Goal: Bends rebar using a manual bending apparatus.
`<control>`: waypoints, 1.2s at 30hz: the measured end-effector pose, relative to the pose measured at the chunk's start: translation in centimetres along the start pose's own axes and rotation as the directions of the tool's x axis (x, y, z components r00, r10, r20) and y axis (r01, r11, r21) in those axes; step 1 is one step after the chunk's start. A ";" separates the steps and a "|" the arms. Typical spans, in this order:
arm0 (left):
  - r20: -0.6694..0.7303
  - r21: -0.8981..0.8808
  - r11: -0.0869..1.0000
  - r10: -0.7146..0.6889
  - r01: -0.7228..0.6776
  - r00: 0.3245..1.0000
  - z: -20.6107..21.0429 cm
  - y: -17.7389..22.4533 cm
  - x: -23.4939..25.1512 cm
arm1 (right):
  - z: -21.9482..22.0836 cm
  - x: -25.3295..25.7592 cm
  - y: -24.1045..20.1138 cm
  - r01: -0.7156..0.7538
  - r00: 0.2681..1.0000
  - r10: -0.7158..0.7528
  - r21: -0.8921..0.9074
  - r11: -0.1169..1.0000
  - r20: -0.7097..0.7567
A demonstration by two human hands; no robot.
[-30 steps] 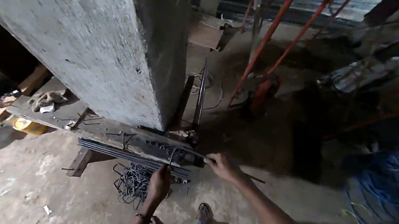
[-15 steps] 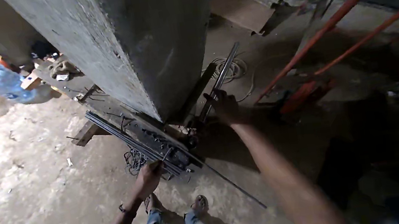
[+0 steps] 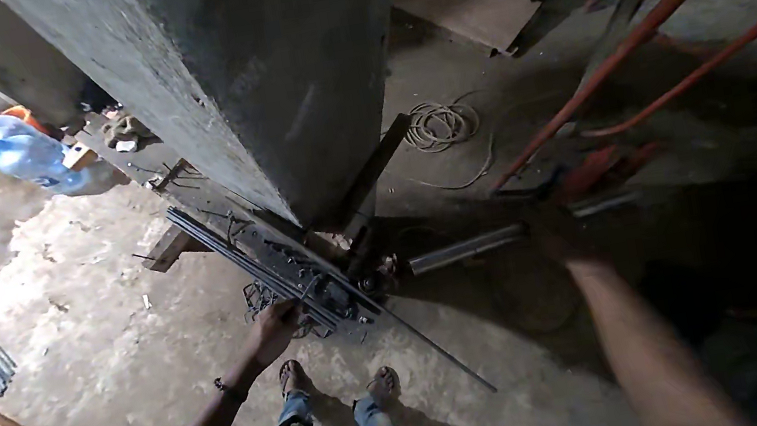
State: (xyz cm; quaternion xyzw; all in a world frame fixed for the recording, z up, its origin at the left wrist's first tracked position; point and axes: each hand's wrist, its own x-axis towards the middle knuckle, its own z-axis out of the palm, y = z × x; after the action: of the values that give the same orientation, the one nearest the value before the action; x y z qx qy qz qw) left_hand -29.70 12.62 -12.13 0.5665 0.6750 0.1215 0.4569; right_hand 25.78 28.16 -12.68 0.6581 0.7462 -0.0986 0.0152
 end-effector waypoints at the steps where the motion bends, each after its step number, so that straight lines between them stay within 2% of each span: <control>1: 0.005 0.005 1.000 0.004 -0.004 1.000 -0.2 -0.1 0.1 | -0.2 -1.6 3.3 -0.096 0.995 0.096 -0.021 0.995 0.033; 4: 0.016 0.065 0.997 0.036 -0.037 0.999 -0.9 -0.2 0.3 | 0.8 -7.1 11.5 -0.301 0.946 0.307 -0.073 0.951 0.107; 7: 0.020 0.102 0.993 0.064 -0.066 0.998 -1.4 0.2 0.5 | 1.6 -11.8 14.6 -0.394 0.913 0.398 -0.062 0.917 0.086; 11: 0.040 0.113 0.993 0.036 -0.041 0.999 -2.1 0.6 0.6 | 1.7 -16.4 13.0 -0.378 0.920 0.384 -0.079 0.922 0.077; 15: 0.068 0.155 0.987 0.043 -0.053 0.997 -2.5 0.9 1.1 | 3.7 -21.1 13.1 -0.356 0.934 0.355 -0.024 0.934 -0.032; 24: 0.068 0.209 0.972 0.091 -0.103 0.994 -2.4 1.0 0.9 | 5.8 -22.9 11.1 -0.435 0.873 0.445 0.094 0.895 -0.198; 27: 0.114 0.090 0.995 0.021 -0.031 0.993 -3.0 0.9 0.7 | 5.7 -24.1 9.9 -0.490 0.846 0.502 0.109 0.865 -0.177; 31: 0.246 -0.108 0.992 -0.035 0.063 0.969 -4.5 0.0 0.0 | 6.0 -25.7 8.3 -0.550 0.798 0.562 0.117 0.827 -0.216; 36: 0.373 -0.301 0.943 -0.017 0.138 0.928 -6.2 0.1 -0.3 | 9.2 -32.7 4.7 -0.644 0.697 0.668 0.183 0.743 -0.259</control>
State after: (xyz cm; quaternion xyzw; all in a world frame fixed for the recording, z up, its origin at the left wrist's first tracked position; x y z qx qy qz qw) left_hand -34.30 14.60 -8.54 0.4694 0.5714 0.1044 0.6651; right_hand 33.77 -4.88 -17.30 0.8877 0.4507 -0.0121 -0.0929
